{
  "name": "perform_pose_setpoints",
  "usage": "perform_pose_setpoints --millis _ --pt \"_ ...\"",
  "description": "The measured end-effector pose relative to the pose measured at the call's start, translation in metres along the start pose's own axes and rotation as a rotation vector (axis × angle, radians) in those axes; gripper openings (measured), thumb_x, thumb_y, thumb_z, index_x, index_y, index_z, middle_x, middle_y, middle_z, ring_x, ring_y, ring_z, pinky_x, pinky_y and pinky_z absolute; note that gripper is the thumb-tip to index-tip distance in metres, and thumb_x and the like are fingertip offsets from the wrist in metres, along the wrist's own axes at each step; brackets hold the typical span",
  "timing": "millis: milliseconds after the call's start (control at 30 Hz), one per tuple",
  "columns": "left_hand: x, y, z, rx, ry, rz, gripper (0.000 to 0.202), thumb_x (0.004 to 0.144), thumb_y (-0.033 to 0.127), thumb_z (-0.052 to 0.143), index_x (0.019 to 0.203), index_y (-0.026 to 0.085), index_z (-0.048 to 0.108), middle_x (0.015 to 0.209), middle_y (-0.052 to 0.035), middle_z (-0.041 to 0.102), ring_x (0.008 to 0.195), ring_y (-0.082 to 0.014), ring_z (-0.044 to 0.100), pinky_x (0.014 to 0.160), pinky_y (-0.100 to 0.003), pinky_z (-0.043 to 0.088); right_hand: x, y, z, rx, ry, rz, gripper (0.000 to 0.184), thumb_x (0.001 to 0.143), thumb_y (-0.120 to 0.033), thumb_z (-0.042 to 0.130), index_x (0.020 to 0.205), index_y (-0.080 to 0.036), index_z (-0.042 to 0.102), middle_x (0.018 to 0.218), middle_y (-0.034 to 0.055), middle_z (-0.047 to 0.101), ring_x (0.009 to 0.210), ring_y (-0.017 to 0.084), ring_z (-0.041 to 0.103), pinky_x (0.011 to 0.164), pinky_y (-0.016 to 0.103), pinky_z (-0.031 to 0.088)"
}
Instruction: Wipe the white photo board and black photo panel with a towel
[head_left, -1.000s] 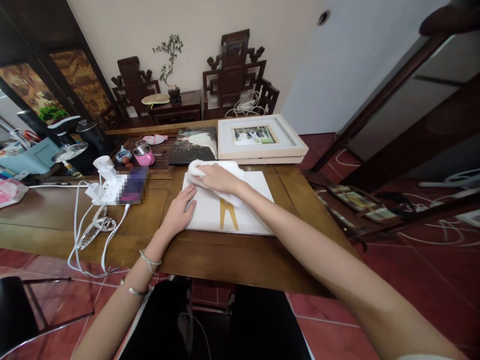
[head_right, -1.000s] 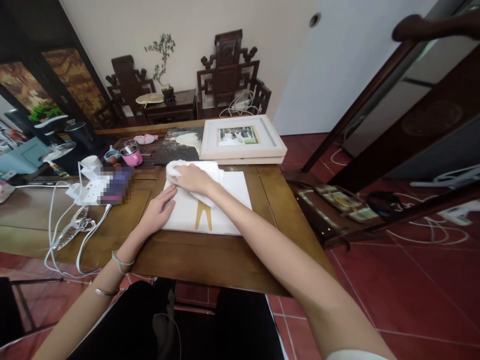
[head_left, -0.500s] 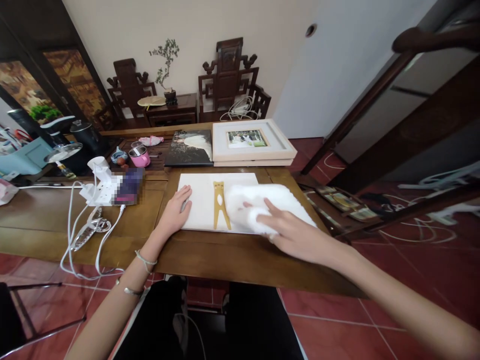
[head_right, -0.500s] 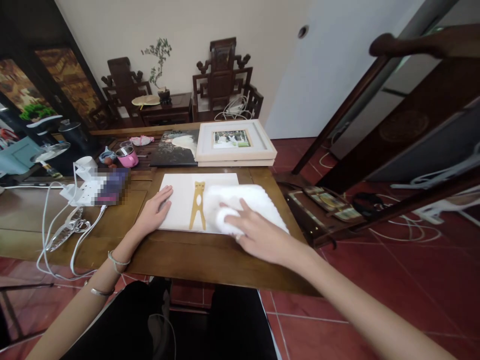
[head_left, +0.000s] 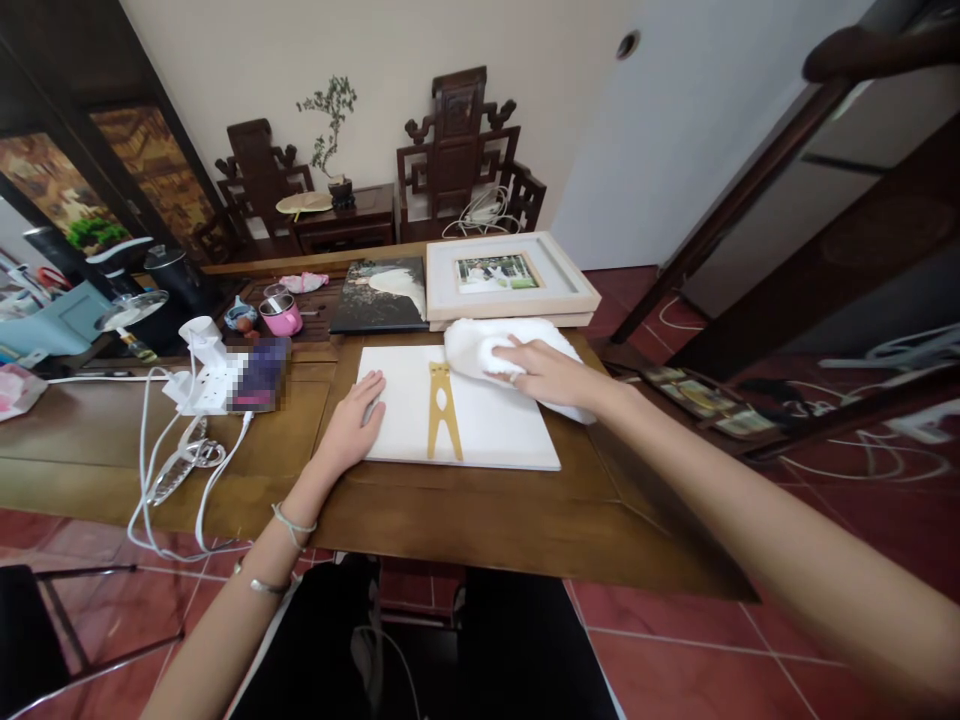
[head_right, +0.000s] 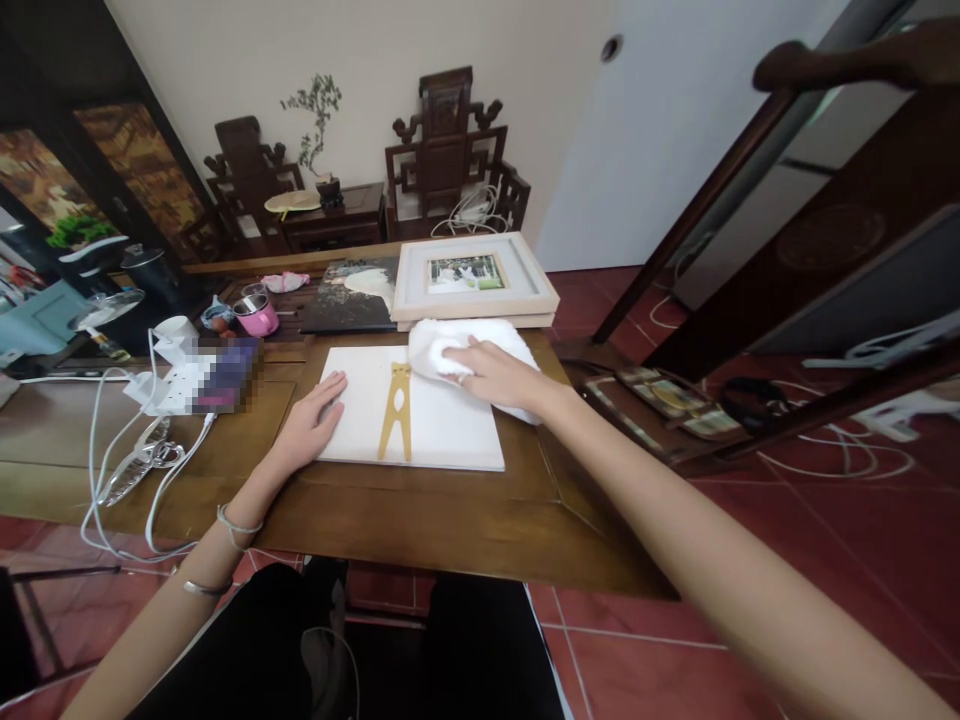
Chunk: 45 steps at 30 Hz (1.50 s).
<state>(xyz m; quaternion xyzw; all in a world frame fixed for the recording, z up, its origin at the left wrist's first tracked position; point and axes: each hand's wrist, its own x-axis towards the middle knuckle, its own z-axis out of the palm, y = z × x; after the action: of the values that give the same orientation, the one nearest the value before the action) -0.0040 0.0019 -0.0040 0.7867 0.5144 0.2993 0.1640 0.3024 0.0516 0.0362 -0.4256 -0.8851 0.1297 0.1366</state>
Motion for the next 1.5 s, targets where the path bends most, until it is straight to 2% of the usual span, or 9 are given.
perform_pose_setpoints --millis 167,367,567,733,933,1100,1267,1367,1500 --pt "0.000 0.000 0.000 0.002 0.000 0.002 0.046 0.090 0.027 0.042 0.129 0.008 0.056 0.142 -0.0152 0.049 0.137 -0.0239 0.039 0.116 -0.044 0.026 -0.008 -0.010 0.004 -0.025 0.011 0.028 0.019 0.076 -0.013 0.044 0.086 -0.021 0.058 0.083 0.0075 0.065 0.115 0.037 0.053 0.089 0.049 0.045" --pt "0.000 0.002 0.000 0.002 0.002 -0.002 0.047 0.089 0.026 0.041 0.129 0.006 0.056 0.141 -0.0167 0.049 0.137 -0.0244 0.039 0.117 -0.044 0.026 -0.089 -0.069 0.002 -0.015 -0.041 -0.130 0.028 0.066 -0.004 0.041 0.080 -0.022 0.057 0.137 0.0071 0.054 0.132 0.032 0.041 0.099 0.050 0.042" --pt "0.001 0.002 0.001 0.014 0.000 -0.001 0.047 0.089 0.025 0.041 0.129 0.005 0.055 0.141 -0.0171 0.049 0.136 -0.0250 0.039 0.116 -0.044 0.026 -0.135 -0.085 0.000 0.001 -0.137 -0.199 0.032 0.059 -0.003 0.043 0.080 -0.022 0.059 0.143 0.0049 0.049 0.136 0.031 0.036 0.103 0.048 0.042" --pt "0.001 0.001 0.000 0.016 0.000 0.003 0.046 0.089 0.026 0.041 0.129 0.008 0.056 0.142 -0.0149 0.049 0.136 -0.0241 0.039 0.116 -0.044 0.027 -0.093 -0.046 0.000 0.020 -0.119 0.044 0.022 0.072 -0.014 0.043 0.085 -0.023 0.059 0.118 0.0115 0.065 0.124 0.035 0.049 0.085 0.045 0.051" --pt "0.000 0.003 -0.001 0.013 -0.001 -0.002 0.046 0.090 0.026 0.041 0.129 0.008 0.056 0.141 -0.0153 0.049 0.137 -0.0234 0.039 0.116 -0.043 0.027 -0.008 0.008 -0.005 0.112 0.030 0.083 0.015 0.079 -0.031 0.042 0.078 -0.022 0.054 0.086 0.0087 0.064 0.099 0.034 0.059 0.086 0.046 0.044" --pt "0.000 0.004 -0.001 0.014 -0.007 0.000 0.046 0.090 0.026 0.041 0.129 0.007 0.055 0.141 -0.0160 0.049 0.137 -0.0233 0.039 0.116 -0.043 0.027 0.009 0.014 -0.006 0.122 0.081 0.106 0.017 0.082 -0.037 0.043 0.073 -0.023 0.048 0.075 0.0058 0.058 0.082 0.030 0.058 0.080 0.042 0.044" --pt "-0.001 0.003 0.000 0.001 0.001 -0.004 0.045 0.090 0.026 0.042 0.129 0.010 0.056 0.142 -0.0143 0.049 0.137 -0.0231 0.039 0.116 -0.043 0.027 -0.039 -0.022 -0.002 0.089 -0.018 0.056 0.006 0.073 -0.023 0.044 0.072 -0.024 0.049 0.070 0.0054 0.056 0.094 0.034 0.059 0.082 0.045 0.045" --pt "0.000 0.002 0.000 0.000 0.002 0.001 0.044 0.089 0.026 0.042 0.129 0.010 0.056 0.142 -0.0137 0.049 0.137 -0.0232 0.039 0.116 -0.043 0.027 -0.084 -0.049 0.000 0.066 -0.102 0.088 0.014 0.072 -0.019 0.044 0.078 -0.023 0.057 0.100 0.0107 0.066 0.119 0.037 0.050 0.085 0.047 0.047" --pt "0.000 0.001 0.001 0.004 0.004 0.000 0.044 0.089 0.025 0.042 0.129 0.011 0.056 0.142 -0.0136 0.049 0.136 -0.0238 0.039 0.116 -0.044 0.027 -0.126 -0.068 -0.003 0.062 -0.208 0.037 0.028 0.067 -0.013 0.046 0.084 -0.027 0.063 0.128 0.0051 0.059 0.134 0.034 0.038 0.088 0.044 0.050"
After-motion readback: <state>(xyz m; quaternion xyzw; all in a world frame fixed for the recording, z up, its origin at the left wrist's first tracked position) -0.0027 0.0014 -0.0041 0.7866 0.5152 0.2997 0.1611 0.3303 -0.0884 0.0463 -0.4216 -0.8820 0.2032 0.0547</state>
